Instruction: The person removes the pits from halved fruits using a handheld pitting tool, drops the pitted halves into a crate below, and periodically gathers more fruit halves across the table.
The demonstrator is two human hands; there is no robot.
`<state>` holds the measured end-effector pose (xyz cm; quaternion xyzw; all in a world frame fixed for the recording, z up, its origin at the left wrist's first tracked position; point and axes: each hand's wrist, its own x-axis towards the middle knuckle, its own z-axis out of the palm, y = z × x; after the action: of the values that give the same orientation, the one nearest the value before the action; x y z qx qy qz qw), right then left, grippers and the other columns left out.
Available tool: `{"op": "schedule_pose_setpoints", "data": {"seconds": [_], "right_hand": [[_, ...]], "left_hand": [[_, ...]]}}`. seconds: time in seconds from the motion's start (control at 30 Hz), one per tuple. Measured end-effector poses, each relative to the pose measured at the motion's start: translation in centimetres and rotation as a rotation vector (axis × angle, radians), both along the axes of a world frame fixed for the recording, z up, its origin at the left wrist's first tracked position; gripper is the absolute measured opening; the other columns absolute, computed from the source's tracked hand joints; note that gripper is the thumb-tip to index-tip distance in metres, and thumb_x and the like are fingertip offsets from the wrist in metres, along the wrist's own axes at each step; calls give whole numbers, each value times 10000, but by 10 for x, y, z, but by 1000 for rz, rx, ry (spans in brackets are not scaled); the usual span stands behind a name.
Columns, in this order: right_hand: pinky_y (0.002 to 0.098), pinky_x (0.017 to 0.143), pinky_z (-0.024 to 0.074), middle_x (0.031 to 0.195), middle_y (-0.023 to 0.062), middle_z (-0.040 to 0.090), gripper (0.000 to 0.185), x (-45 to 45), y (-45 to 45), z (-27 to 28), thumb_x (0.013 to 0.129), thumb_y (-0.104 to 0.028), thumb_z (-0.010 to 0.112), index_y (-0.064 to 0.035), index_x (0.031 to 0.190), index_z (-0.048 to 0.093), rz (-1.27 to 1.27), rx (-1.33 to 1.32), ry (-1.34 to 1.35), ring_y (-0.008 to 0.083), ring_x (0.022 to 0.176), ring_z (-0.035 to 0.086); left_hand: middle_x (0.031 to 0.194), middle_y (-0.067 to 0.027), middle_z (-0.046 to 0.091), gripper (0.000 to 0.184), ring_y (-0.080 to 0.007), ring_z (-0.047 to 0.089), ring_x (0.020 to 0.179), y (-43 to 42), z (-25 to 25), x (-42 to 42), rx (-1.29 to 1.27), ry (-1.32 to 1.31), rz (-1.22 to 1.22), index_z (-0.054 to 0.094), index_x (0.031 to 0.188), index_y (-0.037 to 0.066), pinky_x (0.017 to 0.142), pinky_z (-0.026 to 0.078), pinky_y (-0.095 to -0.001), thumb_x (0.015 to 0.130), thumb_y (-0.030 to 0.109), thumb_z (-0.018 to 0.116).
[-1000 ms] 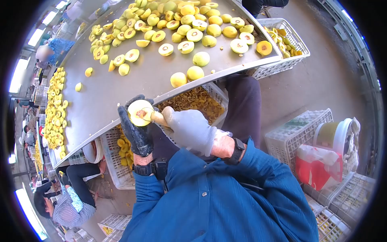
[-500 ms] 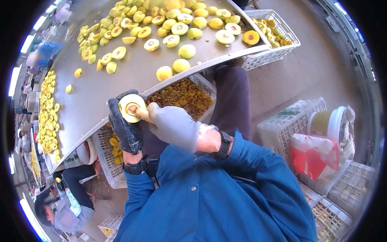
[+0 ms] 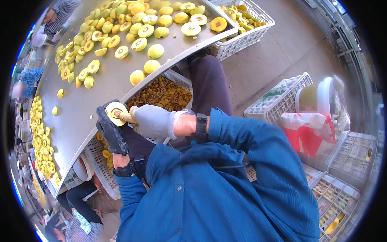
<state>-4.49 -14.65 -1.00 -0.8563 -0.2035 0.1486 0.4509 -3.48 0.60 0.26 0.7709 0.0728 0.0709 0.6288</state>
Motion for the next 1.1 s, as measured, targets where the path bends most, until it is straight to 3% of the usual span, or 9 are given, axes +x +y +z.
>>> {"op": "schedule_pose_setpoints", "data": {"seconds": [0.2,0.43,0.5,0.53,0.7,0.83,0.97,1.0,1.1], "right_hand": [[474,597,503,712,214,640,230,-2,-13,-1,860,-166,608,10,963,502,36,-19,23,398,684,659],[471,599,507,705,204,644,239,-2,-17,-14,868,-153,596,20,1012,517,68,-57,-18,389,684,666],[468,598,506,713,205,642,224,-2,-22,-15,867,-144,603,9,1001,509,86,-108,-24,391,697,664],[466,600,504,722,209,639,211,-1,-25,-12,864,-141,612,-4,978,499,86,-165,-34,394,709,661],[444,639,510,764,219,646,208,-3,-22,-15,866,-147,618,10,967,528,80,-29,87,395,760,663],[443,646,505,774,211,646,154,-14,-11,-26,883,-122,569,-4,981,553,-39,-78,67,383,767,666],[447,711,508,816,220,656,202,-11,-11,-21,871,-143,587,6,1004,558,-137,184,168,401,805,655],[464,709,512,842,257,667,299,-10,-8,-25,869,-237,624,41,973,584,-190,243,164,423,798,658],[447,716,516,875,259,669,275,-11,-4,-27,855,-205,609,45,968,586,-228,425,304,396,816,669]], "left_hand": [[838,-85,681,445,-159,641,743,18,-27,10,-207,115,-88,663,1000,-7,704,529,-293,1039,342,389],[809,-102,686,403,-164,640,698,22,-36,12,220,-15,-249,649,1000,-26,715,530,-298,1035,256,362],[1221,-112,571,296,-192,558,1059,67,-72,-21,-90,53,-295,530,1239,-18,950,438,-311,1023,151,418],[1461,-100,450,418,-188,470,1276,99,-106,-50,-611,182,-216,435,1403,-8,1090,361,-298,1000,92,483],[1408,-134,474,422,-227,463,1273,121,-130,-56,-840,231,-163,399,1425,-18,1084,363,-335,1026,120,396],[1355,-161,497,438,-258,486,1237,111,-106,-44,-945,261,-167,398,1412,-20,1064,396,-373,1040,207,362],[1291,-186,525,500,-289,539,1167,8,-27,-3,-725,225,-312,424,1370,-16,1027,459,-420,1045,359,363],[1275,-192,532,522,-297,552,1150,-7,-23,3,-639,156,-278,431,1360,-15,1018,474,-431,1047,397,364],[1183,-183,573,547,-293,602,1052,-27,-42,1,-442,-83,-65,480,1271,-16,907,540,-433,1032,462,365]]}}
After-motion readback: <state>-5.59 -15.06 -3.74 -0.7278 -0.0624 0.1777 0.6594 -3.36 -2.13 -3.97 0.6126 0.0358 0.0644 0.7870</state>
